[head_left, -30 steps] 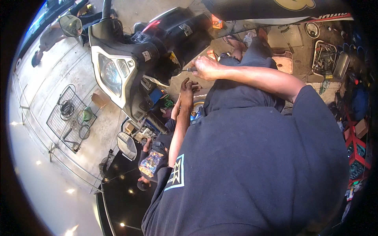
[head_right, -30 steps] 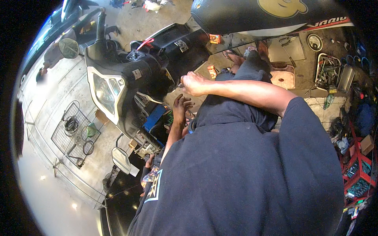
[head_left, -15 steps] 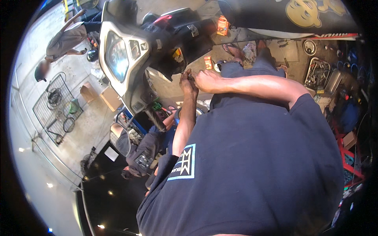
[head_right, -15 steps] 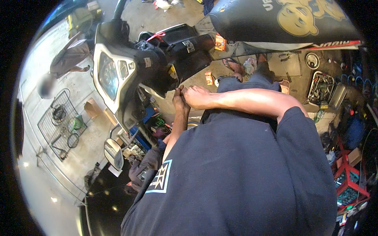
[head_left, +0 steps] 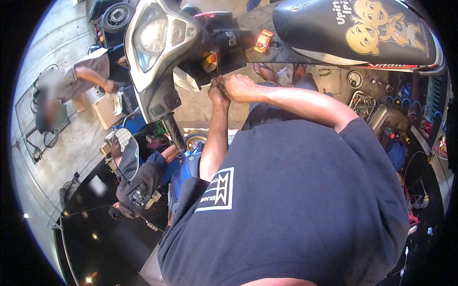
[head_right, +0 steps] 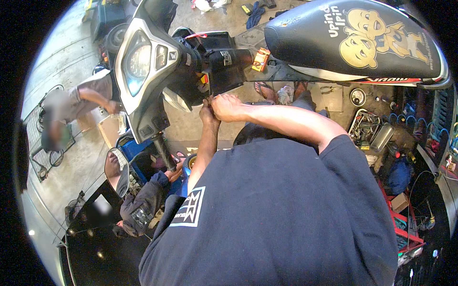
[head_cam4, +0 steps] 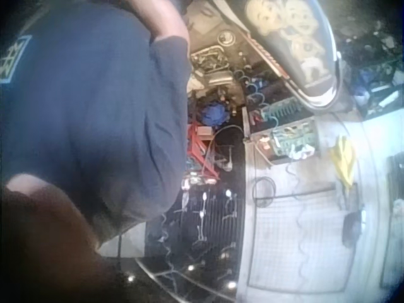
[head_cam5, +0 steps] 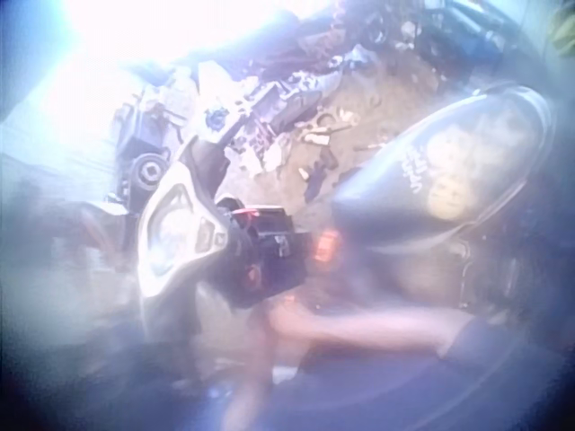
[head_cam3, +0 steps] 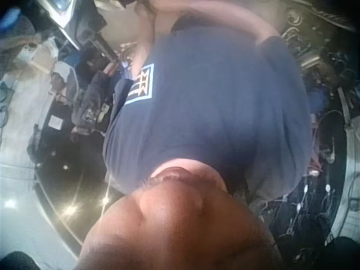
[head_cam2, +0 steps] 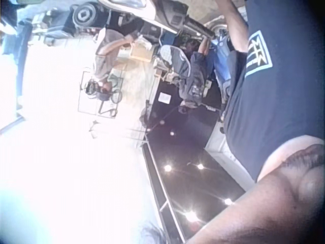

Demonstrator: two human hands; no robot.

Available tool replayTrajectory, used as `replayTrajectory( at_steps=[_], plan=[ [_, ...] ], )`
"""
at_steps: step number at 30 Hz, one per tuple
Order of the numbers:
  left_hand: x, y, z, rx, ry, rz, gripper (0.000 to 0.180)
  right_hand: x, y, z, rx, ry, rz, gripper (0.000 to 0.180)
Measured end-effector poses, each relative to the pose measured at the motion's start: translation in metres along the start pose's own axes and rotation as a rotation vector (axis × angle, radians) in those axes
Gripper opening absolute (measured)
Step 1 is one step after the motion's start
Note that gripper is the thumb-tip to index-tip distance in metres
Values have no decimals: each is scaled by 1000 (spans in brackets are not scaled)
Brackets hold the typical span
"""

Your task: The person removes and replaces screws on a motorcycle fairing and dashboard using a screwdriver. The person unscrews fasteners from the side panels, works on the dashboard assembly near the handlebars, and then secures a fairing piece back into place.

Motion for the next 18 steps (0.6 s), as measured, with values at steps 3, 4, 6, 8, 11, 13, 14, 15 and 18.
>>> replayTrajectory(
  at_steps=[3,4,6,8,11,13,14,15,18],
  plan=[
    [-1,7,-3,30,20,118,41,-3,-1,-6,47,30,-39,28],
    [2,11,-1,17,-4,127,40,-5,-5,-5,45,53,-34,28],
    [5,18,3,6,-29,140,40,-8,-9,-6,44,76,-26,28],
    [4,23,1,59,-69,198,40,-3,-15,-9,57,66,12,28],
    [2,17,0,36,-61,127,41,0,-21,-11,78,66,8,28],
    [1,16,1,67,-58,134,41,2,-23,-9,81,66,34,28],
    [-1,17,0,91,-54,140,41,3,-23,-9,88,63,56,28],
    [-2,16,-1,94,-50,141,41,5,-24,-11,85,60,59,28],
    [-2,18,3,65,-52,158,40,12,-21,-17,95,45,94,28]
  ],
)
Point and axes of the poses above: each hand's wrist, its own z-axis away from the middle knuckle, its own y-axis out of the palm, x = y × z, the point moved 10 cm from there along -z, towards the middle knuckle, and after that the axes turned 8 degrees about z, right-handed, at the moved point
